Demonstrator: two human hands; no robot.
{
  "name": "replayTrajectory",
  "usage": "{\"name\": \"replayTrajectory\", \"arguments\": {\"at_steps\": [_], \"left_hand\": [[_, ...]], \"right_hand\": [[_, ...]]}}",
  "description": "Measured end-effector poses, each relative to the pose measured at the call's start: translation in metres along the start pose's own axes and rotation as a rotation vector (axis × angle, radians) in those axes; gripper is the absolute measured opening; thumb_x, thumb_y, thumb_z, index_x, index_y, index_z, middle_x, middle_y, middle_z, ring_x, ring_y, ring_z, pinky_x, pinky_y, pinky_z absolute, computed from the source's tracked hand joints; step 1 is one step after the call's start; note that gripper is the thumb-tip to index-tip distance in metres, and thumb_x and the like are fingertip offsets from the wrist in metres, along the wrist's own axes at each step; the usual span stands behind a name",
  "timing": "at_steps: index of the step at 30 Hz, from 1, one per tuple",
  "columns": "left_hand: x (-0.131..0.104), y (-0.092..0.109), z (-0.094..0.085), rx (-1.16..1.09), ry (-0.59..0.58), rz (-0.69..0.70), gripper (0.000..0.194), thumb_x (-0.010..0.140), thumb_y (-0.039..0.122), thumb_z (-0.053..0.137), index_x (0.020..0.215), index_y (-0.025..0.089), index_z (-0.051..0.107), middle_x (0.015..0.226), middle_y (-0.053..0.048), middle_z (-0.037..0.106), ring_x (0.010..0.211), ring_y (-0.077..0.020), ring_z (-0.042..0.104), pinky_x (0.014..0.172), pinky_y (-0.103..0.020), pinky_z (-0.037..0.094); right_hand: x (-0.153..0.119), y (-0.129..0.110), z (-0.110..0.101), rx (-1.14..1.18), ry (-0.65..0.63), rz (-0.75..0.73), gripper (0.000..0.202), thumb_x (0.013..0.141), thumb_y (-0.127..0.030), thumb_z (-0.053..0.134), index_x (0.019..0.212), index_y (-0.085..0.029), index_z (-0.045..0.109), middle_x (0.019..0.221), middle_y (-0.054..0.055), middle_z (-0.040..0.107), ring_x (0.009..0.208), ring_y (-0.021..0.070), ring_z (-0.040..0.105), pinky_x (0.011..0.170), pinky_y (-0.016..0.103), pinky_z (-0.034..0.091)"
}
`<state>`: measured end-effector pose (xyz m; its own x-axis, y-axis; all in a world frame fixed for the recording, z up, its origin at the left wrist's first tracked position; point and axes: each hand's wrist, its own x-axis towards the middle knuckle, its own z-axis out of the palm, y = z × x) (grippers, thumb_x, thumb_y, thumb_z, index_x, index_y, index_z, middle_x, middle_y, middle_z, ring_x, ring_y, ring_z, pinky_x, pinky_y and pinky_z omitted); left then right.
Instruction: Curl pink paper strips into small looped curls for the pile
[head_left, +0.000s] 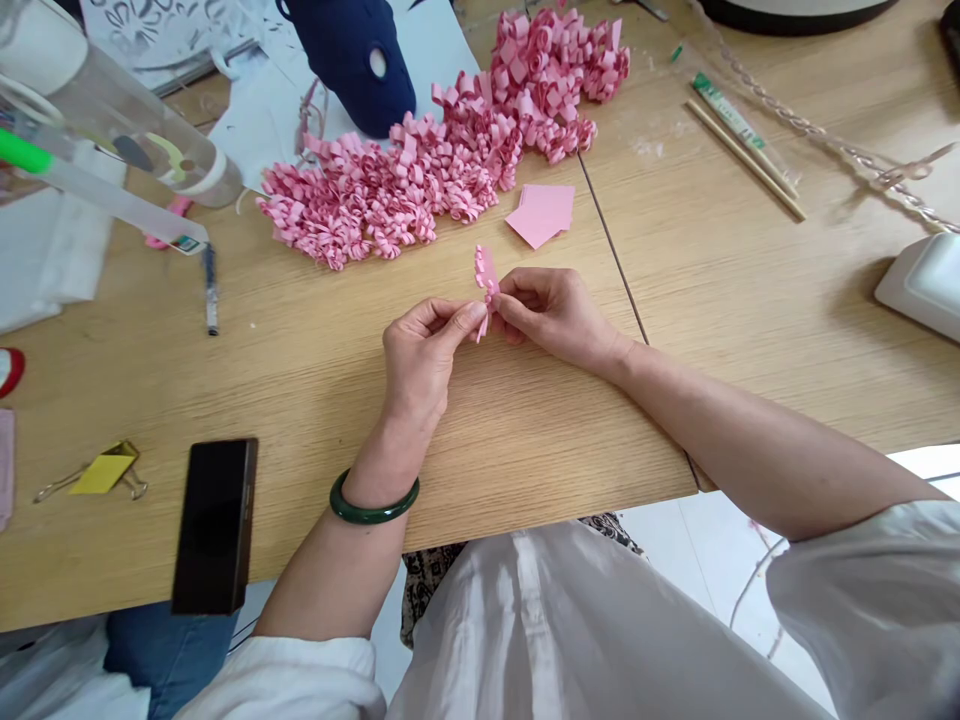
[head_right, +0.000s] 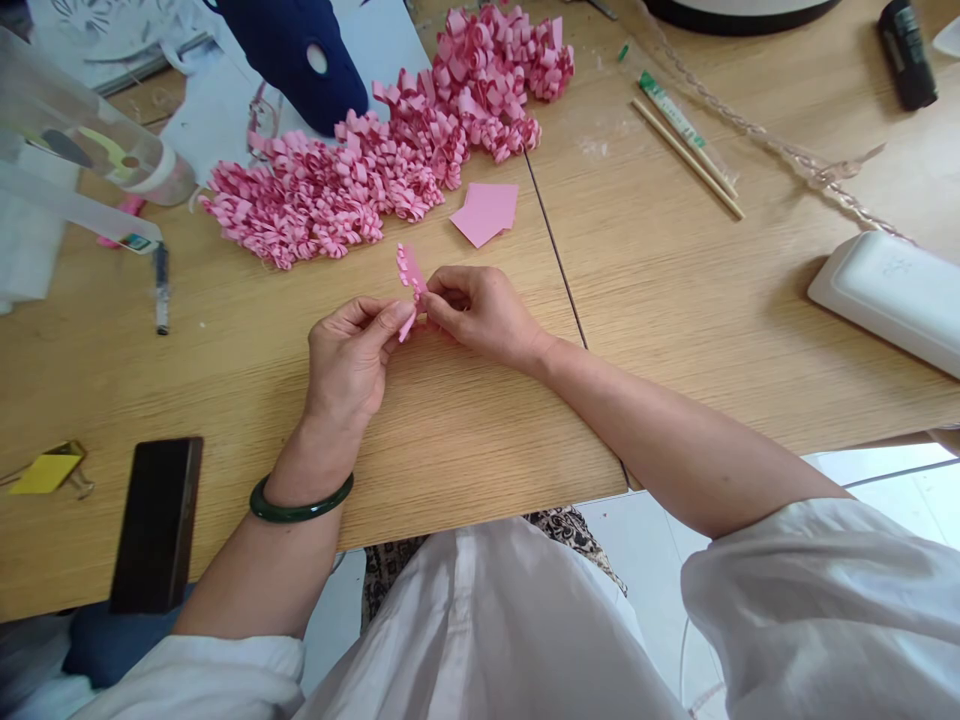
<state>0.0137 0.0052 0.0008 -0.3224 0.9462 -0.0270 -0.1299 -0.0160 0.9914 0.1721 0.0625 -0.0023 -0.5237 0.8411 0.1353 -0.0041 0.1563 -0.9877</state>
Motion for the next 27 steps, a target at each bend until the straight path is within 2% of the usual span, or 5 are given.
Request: {"name": "replayTrajectory", "arguments": {"at_steps": [4, 10, 16, 21, 27], "left_hand": [[-0.0002, 0.0, 0.0003, -0.045, 0.011, -0.018, 0.033, 0.059, 0.038, 0.102, 0.066, 0.02, 0.077, 0.066, 0.001, 0.072, 0.063, -0.0093, 0.062, 0.066, -0.022, 0.054], [-0.0009, -0.0003, 0.0007, -0.062, 0.004, -0.029, 0.024, 0.061, 0.029, 0.099, 0.065, 0.02, 0.077, 0.066, 0.002, 0.072, 0.062, -0.0082, 0.062, 0.065, -0.02, 0.054], [-0.0007, 0.0016, 0.0004, -0.038, -0.018, -0.018, 0.028, 0.063, 0.036, 0.1, 0.067, 0.02, 0.077, 0.066, 0.001, 0.072, 0.063, -0.0088, 0.063, 0.066, -0.021, 0.055], [0.0004, 0.0057, -0.001, 0.005, 0.014, -0.059, 0.037, 0.081, 0.057, 0.086, 0.082, 0.021, 0.082, 0.09, -0.005, 0.081, 0.071, -0.012, 0.068, 0.069, -0.025, 0.059], [0.0007, 0.0027, -0.0021, 0.054, -0.023, 0.02, 0.022, 0.083, 0.042, 0.085, 0.083, 0.02, 0.084, 0.087, -0.004, 0.08, 0.073, -0.0121, 0.069, 0.071, -0.024, 0.058]], "right_hand": [[0.0, 0.0001, -0.0004, -0.006, -0.005, -0.029, 0.019, 0.101, -0.019, 0.065, 0.081, -0.017, 0.065, 0.07, -0.001, 0.063, 0.064, 0.01, 0.054, 0.059, 0.022, 0.046], [-0.0001, 0.0018, -0.0005, 0.038, -0.046, -0.06, 0.017, 0.1, -0.025, 0.069, 0.087, -0.015, 0.065, 0.07, -0.002, 0.063, 0.063, 0.0087, 0.055, 0.062, 0.022, 0.048], [0.0007, 0.0038, -0.0012, 0.048, -0.047, -0.066, 0.022, 0.102, -0.031, 0.069, 0.087, -0.016, 0.064, 0.07, -0.001, 0.064, 0.06, 0.0083, 0.055, 0.057, 0.021, 0.047], [0.0017, 0.0024, -0.0011, 0.029, 0.011, -0.024, 0.025, 0.105, -0.025, 0.065, 0.082, -0.018, 0.06, 0.068, -0.001, 0.063, 0.056, 0.0082, 0.054, 0.053, 0.021, 0.045], [0.0022, 0.0023, -0.0006, -0.024, 0.039, -0.05, 0.023, 0.105, -0.017, 0.061, 0.082, -0.018, 0.059, 0.069, -0.002, 0.062, 0.058, 0.0086, 0.054, 0.055, 0.022, 0.044]]}}
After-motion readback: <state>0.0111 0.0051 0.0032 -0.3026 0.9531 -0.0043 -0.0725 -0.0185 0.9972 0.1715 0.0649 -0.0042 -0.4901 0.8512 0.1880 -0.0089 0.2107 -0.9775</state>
